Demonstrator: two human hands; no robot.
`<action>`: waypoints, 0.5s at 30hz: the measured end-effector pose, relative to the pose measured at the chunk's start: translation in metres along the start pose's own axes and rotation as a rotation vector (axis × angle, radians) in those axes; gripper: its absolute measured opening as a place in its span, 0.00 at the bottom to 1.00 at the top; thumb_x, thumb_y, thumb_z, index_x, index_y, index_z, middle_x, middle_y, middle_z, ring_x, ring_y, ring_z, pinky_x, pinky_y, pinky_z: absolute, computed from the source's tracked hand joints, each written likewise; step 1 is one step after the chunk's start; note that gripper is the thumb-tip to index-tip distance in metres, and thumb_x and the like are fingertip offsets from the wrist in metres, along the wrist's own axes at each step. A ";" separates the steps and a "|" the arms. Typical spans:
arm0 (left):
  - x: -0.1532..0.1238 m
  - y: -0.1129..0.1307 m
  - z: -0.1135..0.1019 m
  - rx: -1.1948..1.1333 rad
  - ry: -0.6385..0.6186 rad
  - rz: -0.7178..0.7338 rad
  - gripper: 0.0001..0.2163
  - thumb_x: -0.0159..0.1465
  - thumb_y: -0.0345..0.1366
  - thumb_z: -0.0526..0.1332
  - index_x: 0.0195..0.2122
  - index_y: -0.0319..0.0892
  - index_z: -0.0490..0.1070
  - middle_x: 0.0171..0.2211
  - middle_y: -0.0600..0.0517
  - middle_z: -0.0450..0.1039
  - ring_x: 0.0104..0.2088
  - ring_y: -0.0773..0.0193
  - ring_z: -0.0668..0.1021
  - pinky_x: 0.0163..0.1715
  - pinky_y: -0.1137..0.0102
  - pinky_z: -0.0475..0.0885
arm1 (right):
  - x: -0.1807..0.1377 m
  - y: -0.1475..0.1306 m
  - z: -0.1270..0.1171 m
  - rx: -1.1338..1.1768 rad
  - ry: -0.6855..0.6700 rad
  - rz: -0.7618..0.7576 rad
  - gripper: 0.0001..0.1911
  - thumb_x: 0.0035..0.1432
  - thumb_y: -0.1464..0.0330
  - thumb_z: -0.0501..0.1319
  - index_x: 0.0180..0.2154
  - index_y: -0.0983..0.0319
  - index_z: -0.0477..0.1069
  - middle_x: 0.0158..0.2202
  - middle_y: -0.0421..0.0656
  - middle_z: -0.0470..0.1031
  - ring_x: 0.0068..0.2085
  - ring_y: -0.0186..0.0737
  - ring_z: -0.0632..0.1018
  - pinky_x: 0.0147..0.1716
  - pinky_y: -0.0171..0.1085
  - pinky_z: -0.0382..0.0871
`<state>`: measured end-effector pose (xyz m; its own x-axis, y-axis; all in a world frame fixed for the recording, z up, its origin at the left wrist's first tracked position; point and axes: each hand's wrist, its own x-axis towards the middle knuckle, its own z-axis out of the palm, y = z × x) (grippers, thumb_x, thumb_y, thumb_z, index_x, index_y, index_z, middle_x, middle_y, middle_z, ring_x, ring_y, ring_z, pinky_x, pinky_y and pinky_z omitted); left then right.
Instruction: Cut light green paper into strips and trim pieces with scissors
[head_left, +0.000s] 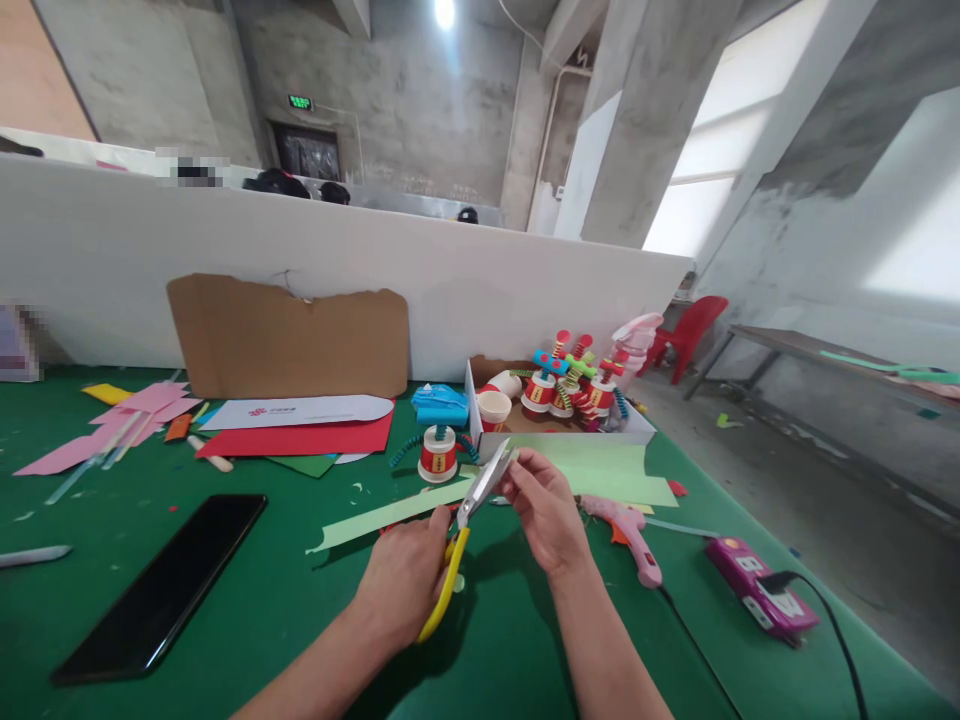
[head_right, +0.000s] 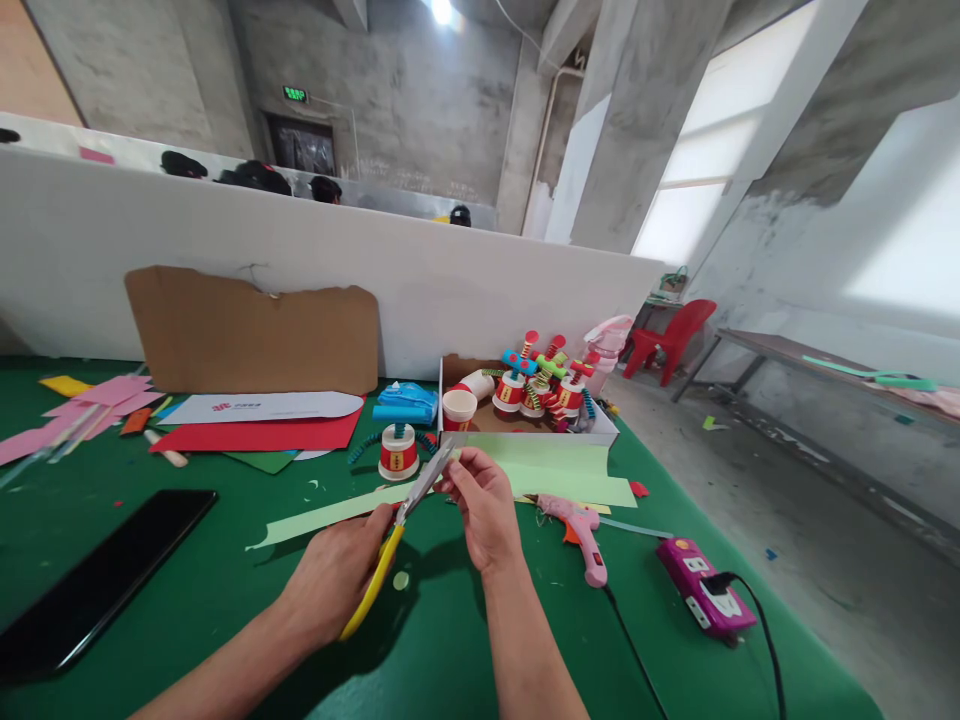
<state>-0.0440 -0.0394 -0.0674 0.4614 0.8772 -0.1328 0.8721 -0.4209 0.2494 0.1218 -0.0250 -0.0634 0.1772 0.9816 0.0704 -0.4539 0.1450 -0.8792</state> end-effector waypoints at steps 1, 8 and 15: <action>0.000 0.000 0.000 -0.001 -0.001 -0.001 0.12 0.65 0.30 0.48 0.48 0.41 0.63 0.37 0.44 0.76 0.40 0.52 0.79 0.38 0.64 0.69 | 0.000 0.000 0.000 -0.002 -0.005 0.004 0.14 0.42 0.60 0.74 0.28 0.61 0.75 0.24 0.36 0.71 0.24 0.29 0.68 0.27 0.30 0.64; 0.000 0.000 0.000 0.001 0.001 -0.012 0.11 0.65 0.31 0.48 0.47 0.40 0.63 0.37 0.44 0.76 0.39 0.53 0.79 0.36 0.66 0.68 | 0.001 0.003 0.000 -0.013 -0.028 0.009 0.14 0.42 0.61 0.73 0.28 0.61 0.75 0.24 0.37 0.72 0.24 0.29 0.69 0.27 0.31 0.65; 0.000 0.000 -0.001 -0.006 0.000 -0.014 0.10 0.64 0.30 0.49 0.46 0.41 0.63 0.36 0.44 0.76 0.39 0.53 0.79 0.36 0.66 0.68 | 0.000 0.002 -0.001 -0.010 -0.023 0.013 0.14 0.41 0.61 0.74 0.27 0.61 0.75 0.23 0.37 0.71 0.24 0.29 0.68 0.25 0.30 0.62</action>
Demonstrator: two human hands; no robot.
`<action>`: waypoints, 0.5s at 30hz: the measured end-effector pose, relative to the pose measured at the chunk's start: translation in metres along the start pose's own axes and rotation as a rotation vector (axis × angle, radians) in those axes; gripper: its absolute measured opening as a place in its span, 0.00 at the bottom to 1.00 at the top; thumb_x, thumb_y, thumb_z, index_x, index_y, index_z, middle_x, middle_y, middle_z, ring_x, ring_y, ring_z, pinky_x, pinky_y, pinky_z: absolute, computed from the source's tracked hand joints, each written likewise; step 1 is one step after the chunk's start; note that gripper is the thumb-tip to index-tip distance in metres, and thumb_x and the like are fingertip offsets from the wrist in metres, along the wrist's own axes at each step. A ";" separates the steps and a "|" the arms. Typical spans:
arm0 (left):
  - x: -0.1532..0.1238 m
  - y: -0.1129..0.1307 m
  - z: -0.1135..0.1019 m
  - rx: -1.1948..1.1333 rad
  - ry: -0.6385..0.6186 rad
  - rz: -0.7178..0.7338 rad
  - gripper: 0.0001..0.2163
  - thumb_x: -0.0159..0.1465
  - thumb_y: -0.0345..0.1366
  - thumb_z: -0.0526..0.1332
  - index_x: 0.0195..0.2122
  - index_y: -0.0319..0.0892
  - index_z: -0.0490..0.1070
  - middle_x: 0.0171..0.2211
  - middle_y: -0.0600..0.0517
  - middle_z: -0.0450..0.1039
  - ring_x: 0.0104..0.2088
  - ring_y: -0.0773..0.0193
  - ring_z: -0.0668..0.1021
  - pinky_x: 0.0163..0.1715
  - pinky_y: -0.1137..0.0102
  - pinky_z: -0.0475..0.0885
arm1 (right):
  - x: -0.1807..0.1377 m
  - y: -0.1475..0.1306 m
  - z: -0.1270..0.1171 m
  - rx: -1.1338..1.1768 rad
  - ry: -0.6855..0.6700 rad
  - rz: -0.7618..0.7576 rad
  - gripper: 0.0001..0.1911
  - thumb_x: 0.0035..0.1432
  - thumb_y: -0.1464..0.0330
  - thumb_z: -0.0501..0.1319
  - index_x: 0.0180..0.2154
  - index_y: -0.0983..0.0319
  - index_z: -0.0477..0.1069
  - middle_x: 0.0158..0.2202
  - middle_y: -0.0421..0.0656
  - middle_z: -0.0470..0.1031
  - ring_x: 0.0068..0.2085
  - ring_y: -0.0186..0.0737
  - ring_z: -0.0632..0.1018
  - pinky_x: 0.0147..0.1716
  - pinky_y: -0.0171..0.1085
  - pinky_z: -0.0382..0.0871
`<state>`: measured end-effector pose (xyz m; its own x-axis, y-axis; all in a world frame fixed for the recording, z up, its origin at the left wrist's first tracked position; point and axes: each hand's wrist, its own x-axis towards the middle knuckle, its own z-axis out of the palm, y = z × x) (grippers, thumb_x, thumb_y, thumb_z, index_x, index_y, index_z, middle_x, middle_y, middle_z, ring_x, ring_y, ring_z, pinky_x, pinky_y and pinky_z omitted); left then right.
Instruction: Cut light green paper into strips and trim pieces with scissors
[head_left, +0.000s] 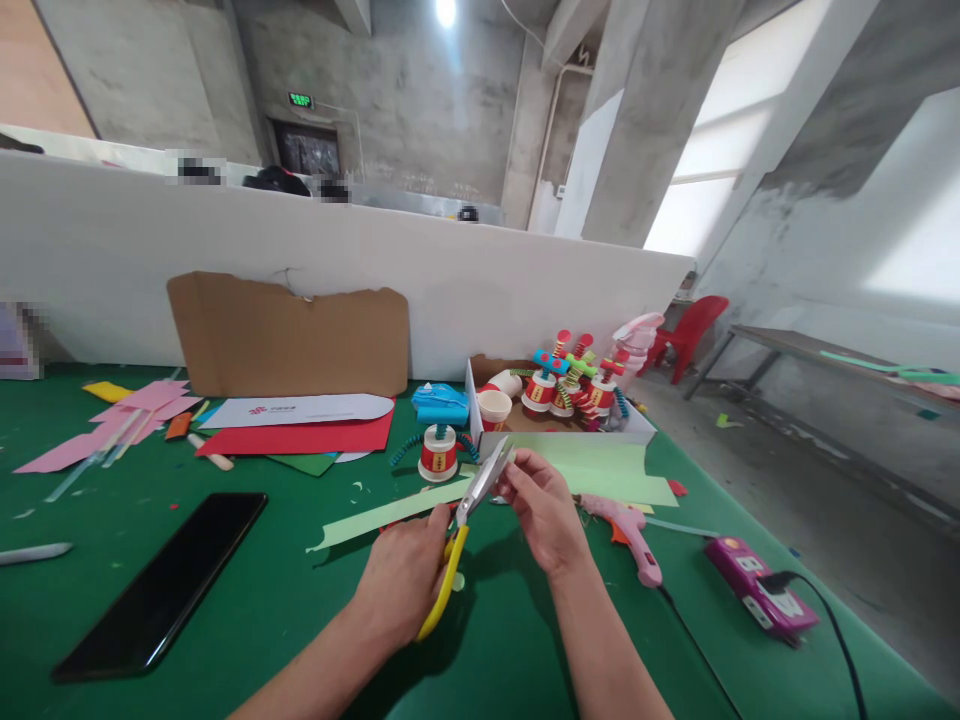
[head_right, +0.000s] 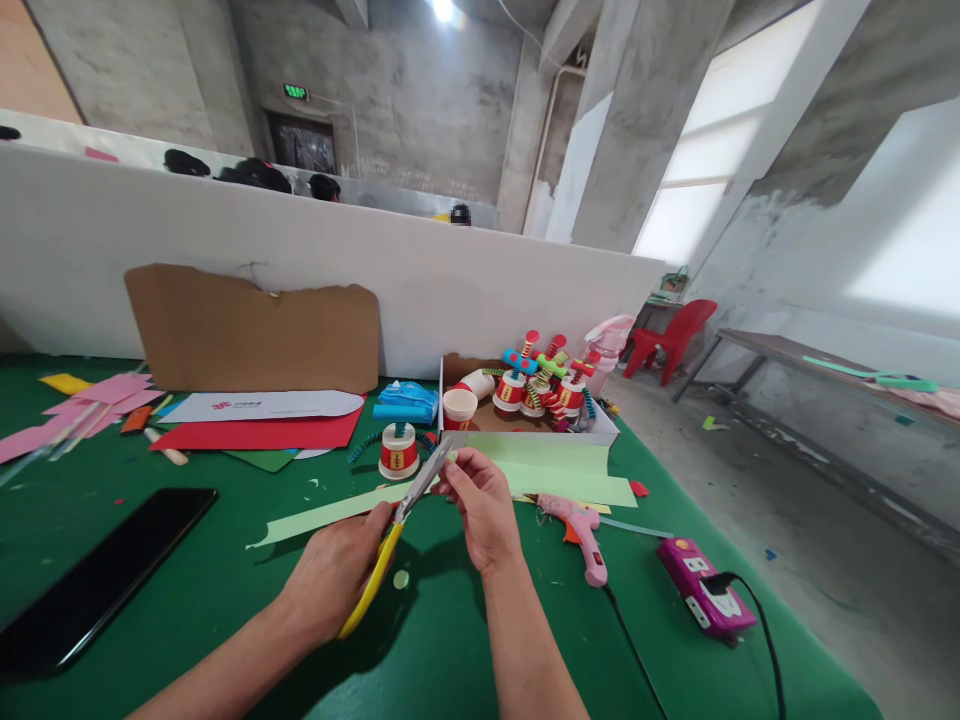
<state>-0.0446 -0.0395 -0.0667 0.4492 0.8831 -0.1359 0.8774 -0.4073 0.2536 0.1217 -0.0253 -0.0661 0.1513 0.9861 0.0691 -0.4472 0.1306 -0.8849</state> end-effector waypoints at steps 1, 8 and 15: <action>0.000 0.000 0.000 -0.001 0.001 0.002 0.10 0.64 0.30 0.49 0.46 0.41 0.63 0.36 0.44 0.76 0.39 0.52 0.79 0.36 0.66 0.68 | 0.000 0.000 0.000 0.000 0.000 -0.001 0.14 0.41 0.61 0.74 0.27 0.61 0.75 0.24 0.37 0.71 0.24 0.29 0.68 0.25 0.30 0.63; 0.000 0.000 0.000 0.001 0.012 0.003 0.10 0.65 0.30 0.49 0.46 0.41 0.63 0.36 0.44 0.76 0.39 0.52 0.79 0.35 0.66 0.68 | 0.000 0.000 0.001 -0.019 -0.018 0.007 0.14 0.42 0.60 0.74 0.28 0.61 0.75 0.24 0.37 0.72 0.25 0.29 0.69 0.27 0.31 0.64; 0.001 -0.001 0.002 0.010 0.007 0.000 0.11 0.65 0.30 0.49 0.47 0.41 0.63 0.36 0.44 0.76 0.39 0.53 0.79 0.36 0.66 0.69 | -0.001 0.000 0.002 -0.019 -0.032 0.008 0.14 0.42 0.61 0.74 0.28 0.61 0.75 0.25 0.37 0.72 0.25 0.29 0.69 0.27 0.31 0.64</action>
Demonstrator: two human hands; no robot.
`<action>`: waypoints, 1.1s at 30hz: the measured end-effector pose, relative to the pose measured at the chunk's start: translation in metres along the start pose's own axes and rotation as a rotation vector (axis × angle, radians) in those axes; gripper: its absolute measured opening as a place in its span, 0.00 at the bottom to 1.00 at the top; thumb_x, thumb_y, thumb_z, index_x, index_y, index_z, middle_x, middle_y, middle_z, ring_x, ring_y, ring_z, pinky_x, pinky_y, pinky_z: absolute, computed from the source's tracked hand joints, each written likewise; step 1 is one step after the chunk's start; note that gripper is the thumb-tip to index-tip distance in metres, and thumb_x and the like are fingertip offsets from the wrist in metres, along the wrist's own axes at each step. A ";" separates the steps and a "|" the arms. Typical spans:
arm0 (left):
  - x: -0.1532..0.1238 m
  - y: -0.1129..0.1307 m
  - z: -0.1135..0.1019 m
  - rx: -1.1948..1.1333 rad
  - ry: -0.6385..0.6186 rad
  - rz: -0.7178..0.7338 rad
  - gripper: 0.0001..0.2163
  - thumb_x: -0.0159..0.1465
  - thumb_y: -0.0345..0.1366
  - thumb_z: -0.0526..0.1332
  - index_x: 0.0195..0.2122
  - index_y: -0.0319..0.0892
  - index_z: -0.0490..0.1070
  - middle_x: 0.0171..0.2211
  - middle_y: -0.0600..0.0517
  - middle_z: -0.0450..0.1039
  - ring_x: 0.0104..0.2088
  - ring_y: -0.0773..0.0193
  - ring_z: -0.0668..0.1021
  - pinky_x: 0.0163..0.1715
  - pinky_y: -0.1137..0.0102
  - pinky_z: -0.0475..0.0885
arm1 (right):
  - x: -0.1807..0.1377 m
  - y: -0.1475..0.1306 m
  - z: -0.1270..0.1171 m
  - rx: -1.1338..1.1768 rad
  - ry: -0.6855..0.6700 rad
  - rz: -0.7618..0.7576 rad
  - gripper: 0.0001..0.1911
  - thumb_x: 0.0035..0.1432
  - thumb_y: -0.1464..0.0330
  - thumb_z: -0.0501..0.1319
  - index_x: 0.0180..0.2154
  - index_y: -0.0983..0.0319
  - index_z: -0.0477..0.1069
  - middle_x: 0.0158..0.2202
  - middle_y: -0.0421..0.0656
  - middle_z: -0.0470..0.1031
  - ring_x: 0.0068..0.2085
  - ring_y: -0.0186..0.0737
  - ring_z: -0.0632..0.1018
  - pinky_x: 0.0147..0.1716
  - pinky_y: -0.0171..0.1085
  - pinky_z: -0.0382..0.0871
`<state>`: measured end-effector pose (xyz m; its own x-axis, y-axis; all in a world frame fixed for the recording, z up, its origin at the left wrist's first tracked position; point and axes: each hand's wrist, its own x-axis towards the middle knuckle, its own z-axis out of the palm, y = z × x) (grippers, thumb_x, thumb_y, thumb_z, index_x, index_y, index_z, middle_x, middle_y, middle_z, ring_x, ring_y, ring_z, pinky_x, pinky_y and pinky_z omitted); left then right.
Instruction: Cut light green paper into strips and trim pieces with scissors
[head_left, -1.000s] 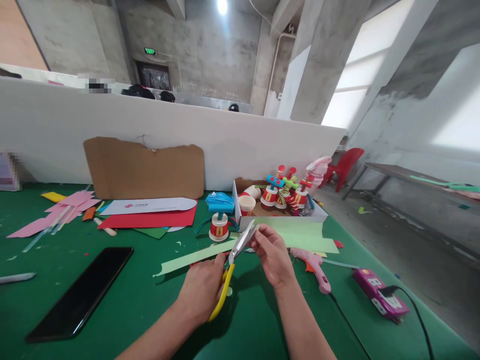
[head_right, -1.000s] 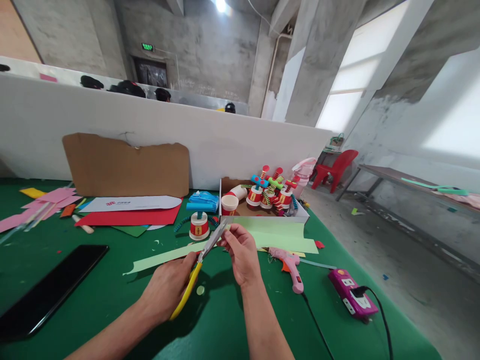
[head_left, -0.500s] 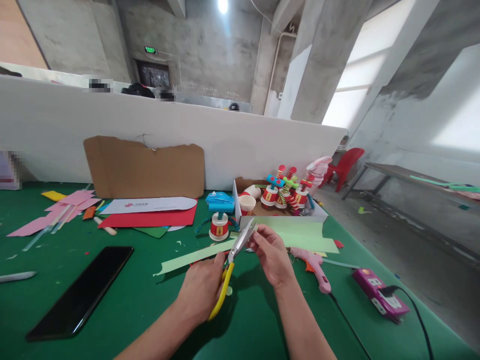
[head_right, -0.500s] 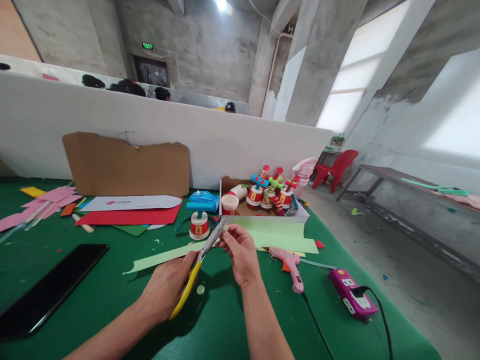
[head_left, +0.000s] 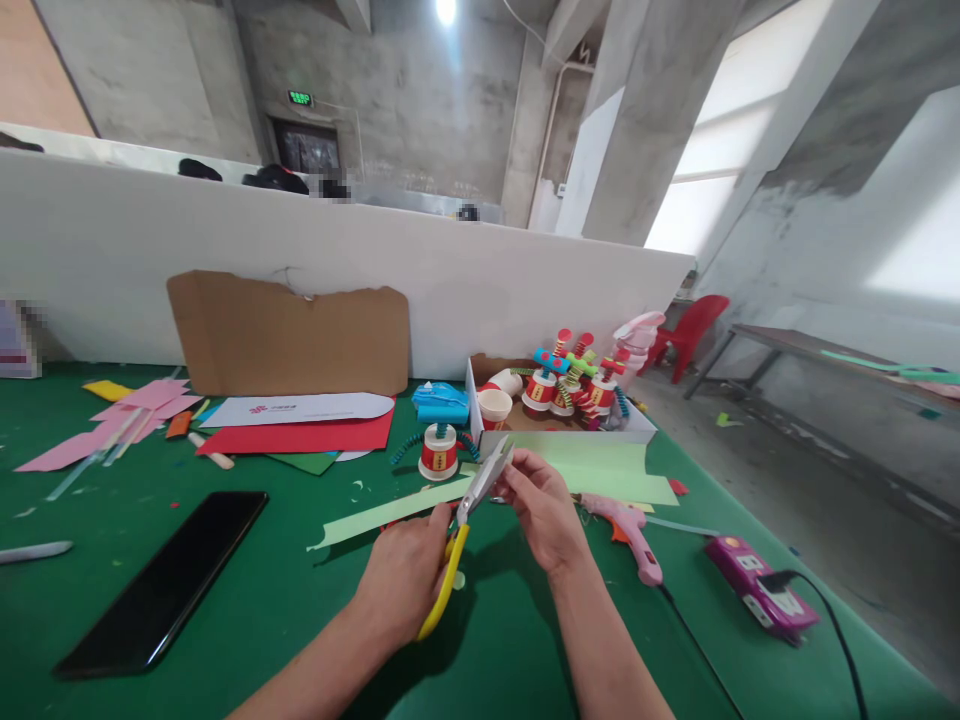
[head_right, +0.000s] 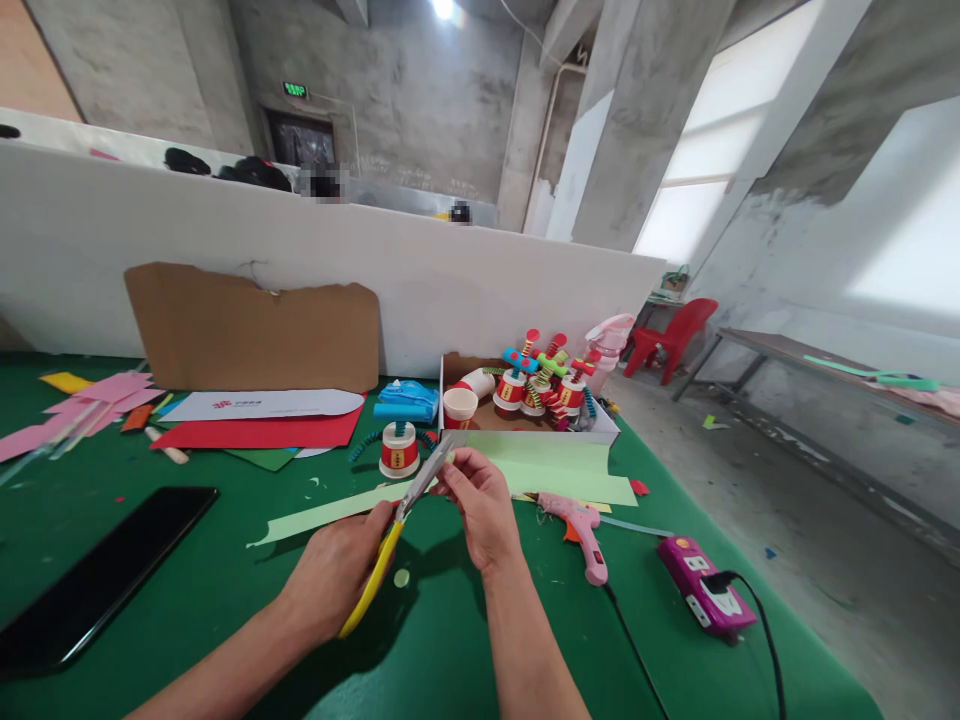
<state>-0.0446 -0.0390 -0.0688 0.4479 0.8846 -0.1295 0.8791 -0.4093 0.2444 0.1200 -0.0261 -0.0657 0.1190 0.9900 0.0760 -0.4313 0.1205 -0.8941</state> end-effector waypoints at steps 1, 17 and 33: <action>0.000 0.000 0.000 0.001 -0.003 0.001 0.11 0.65 0.30 0.49 0.47 0.40 0.63 0.36 0.44 0.76 0.39 0.53 0.79 0.36 0.66 0.69 | 0.000 0.000 0.000 0.001 0.000 0.000 0.14 0.42 0.61 0.73 0.28 0.61 0.75 0.25 0.37 0.72 0.25 0.29 0.69 0.27 0.31 0.64; 0.000 0.000 -0.001 -0.002 -0.023 -0.004 0.11 0.65 0.32 0.49 0.48 0.41 0.62 0.36 0.44 0.77 0.39 0.53 0.80 0.35 0.67 0.69 | 0.001 0.001 -0.002 -0.021 -0.013 0.000 0.13 0.43 0.61 0.73 0.28 0.61 0.74 0.25 0.37 0.72 0.25 0.30 0.69 0.28 0.32 0.64; -0.001 0.000 -0.006 -0.001 -0.025 0.005 0.11 0.65 0.30 0.49 0.47 0.41 0.63 0.34 0.44 0.77 0.38 0.53 0.80 0.35 0.67 0.69 | 0.001 0.000 -0.004 -0.034 0.000 0.001 0.13 0.43 0.60 0.73 0.27 0.61 0.74 0.23 0.37 0.71 0.24 0.31 0.69 0.27 0.32 0.64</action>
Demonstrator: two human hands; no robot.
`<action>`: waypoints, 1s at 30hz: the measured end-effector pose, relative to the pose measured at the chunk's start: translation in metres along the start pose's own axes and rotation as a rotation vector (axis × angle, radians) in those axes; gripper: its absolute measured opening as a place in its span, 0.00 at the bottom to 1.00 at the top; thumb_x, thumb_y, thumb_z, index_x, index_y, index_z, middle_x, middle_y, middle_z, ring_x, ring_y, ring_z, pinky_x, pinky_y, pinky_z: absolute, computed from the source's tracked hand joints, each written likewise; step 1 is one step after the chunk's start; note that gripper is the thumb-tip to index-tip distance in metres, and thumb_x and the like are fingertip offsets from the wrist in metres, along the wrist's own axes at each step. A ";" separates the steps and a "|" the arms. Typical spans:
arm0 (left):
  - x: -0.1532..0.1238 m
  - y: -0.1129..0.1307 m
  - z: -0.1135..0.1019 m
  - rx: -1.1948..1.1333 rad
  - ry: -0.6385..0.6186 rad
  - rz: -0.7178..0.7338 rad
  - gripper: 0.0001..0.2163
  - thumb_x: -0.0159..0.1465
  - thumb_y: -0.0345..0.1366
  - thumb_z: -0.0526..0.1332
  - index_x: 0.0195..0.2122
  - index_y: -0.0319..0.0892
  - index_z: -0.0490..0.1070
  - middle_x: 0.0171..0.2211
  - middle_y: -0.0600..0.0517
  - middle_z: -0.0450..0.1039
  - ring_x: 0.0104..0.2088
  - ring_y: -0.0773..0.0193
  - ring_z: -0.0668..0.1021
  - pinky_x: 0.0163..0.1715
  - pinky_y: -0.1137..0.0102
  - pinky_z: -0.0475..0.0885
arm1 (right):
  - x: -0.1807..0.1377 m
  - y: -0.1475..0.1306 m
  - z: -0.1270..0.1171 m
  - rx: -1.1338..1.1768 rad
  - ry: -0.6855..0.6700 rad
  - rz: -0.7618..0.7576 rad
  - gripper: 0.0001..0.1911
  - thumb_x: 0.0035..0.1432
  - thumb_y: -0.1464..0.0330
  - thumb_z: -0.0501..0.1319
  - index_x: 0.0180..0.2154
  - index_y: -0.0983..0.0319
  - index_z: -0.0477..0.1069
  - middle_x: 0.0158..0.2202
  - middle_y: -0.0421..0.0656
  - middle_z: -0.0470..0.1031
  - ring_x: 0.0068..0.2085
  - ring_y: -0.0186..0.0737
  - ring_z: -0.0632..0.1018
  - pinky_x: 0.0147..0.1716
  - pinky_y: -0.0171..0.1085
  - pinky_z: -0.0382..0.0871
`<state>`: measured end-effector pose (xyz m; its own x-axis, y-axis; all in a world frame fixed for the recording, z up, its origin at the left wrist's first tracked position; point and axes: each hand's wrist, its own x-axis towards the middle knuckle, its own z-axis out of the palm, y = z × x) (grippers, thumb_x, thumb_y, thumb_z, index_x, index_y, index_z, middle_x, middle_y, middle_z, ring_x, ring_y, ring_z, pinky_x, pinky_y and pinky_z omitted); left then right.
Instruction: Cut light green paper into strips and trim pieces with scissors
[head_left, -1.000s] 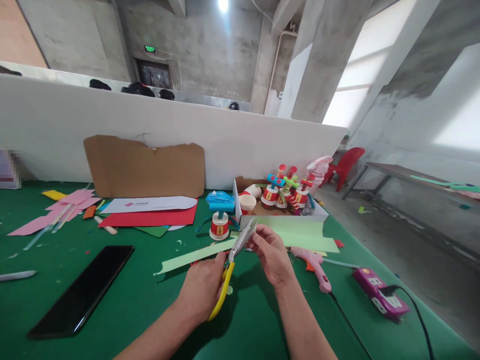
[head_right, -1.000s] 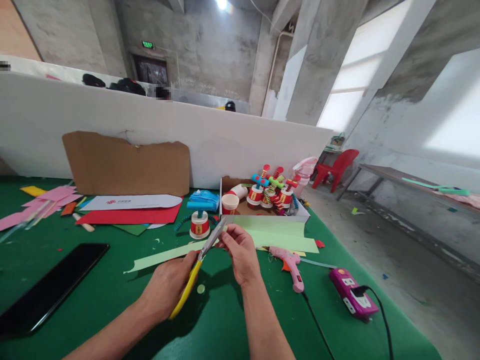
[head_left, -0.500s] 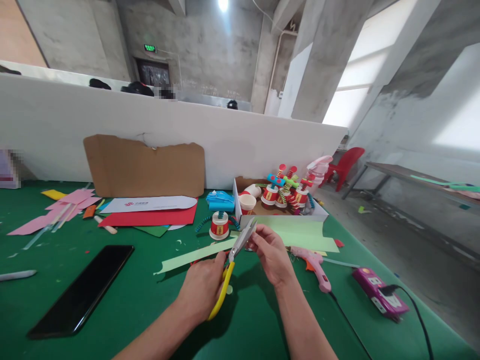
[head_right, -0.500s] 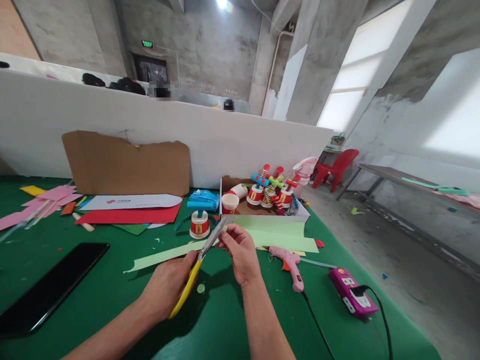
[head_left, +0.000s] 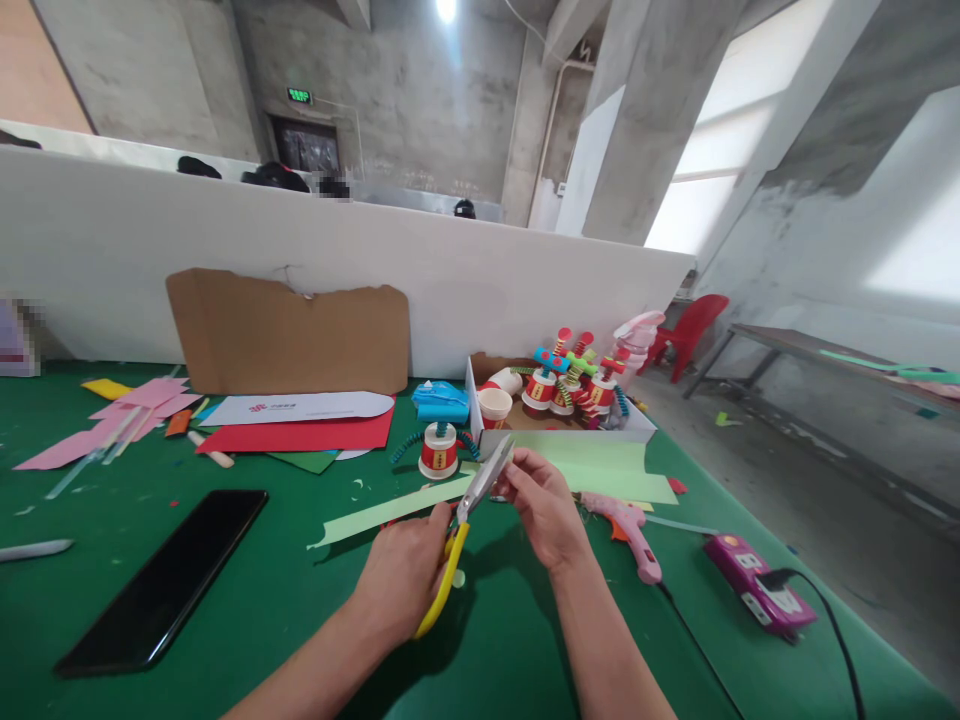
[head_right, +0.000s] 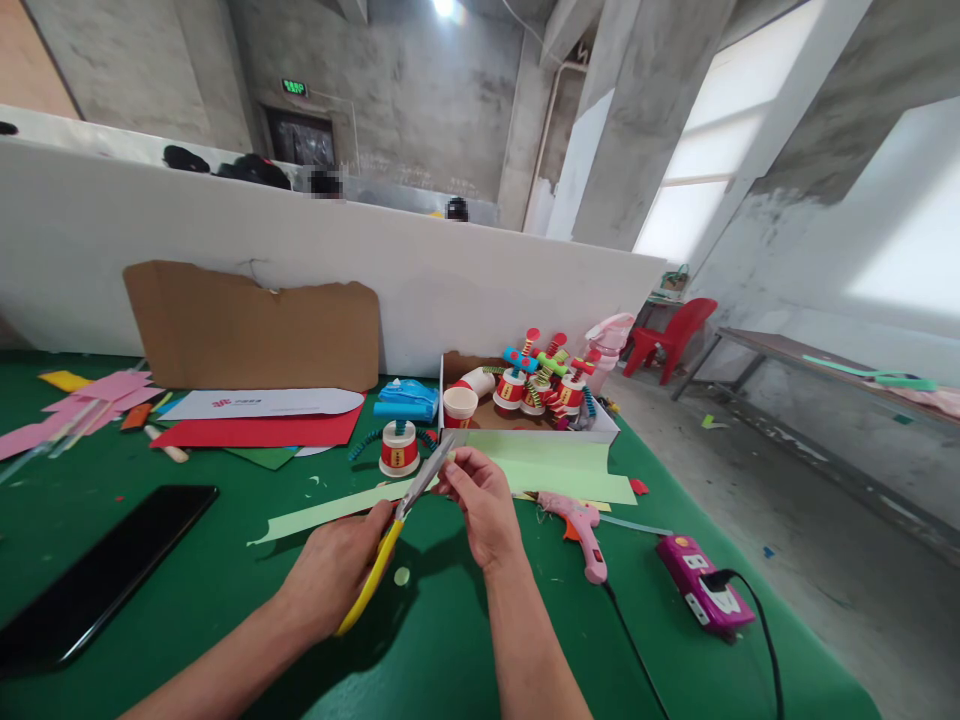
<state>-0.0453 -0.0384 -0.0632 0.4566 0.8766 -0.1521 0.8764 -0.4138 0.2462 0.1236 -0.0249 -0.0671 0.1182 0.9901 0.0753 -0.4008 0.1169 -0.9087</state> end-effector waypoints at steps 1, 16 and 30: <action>0.000 0.000 0.000 0.001 -0.001 0.001 0.11 0.65 0.30 0.49 0.47 0.41 0.63 0.35 0.44 0.77 0.38 0.52 0.80 0.34 0.67 0.69 | 0.000 0.000 0.000 -0.001 0.001 0.000 0.14 0.43 0.60 0.73 0.27 0.61 0.74 0.22 0.37 0.71 0.24 0.31 0.69 0.27 0.32 0.64; -0.001 -0.001 0.001 0.013 0.002 0.014 0.11 0.66 0.31 0.48 0.47 0.40 0.62 0.34 0.45 0.77 0.38 0.52 0.80 0.34 0.65 0.69 | 0.000 -0.002 0.000 -0.007 0.032 -0.004 0.15 0.41 0.58 0.73 0.27 0.61 0.75 0.22 0.36 0.69 0.24 0.30 0.67 0.27 0.32 0.63; 0.001 -0.004 0.005 0.022 0.013 0.012 0.10 0.66 0.32 0.48 0.46 0.41 0.62 0.36 0.46 0.78 0.38 0.51 0.80 0.34 0.64 0.69 | 0.002 -0.001 -0.003 -0.074 0.043 -0.039 0.15 0.42 0.58 0.73 0.28 0.61 0.74 0.25 0.37 0.71 0.26 0.30 0.68 0.29 0.32 0.63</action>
<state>-0.0477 -0.0367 -0.0688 0.4655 0.8744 -0.1368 0.8740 -0.4298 0.2268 0.1270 -0.0237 -0.0671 0.1722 0.9805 0.0946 -0.3269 0.1474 -0.9335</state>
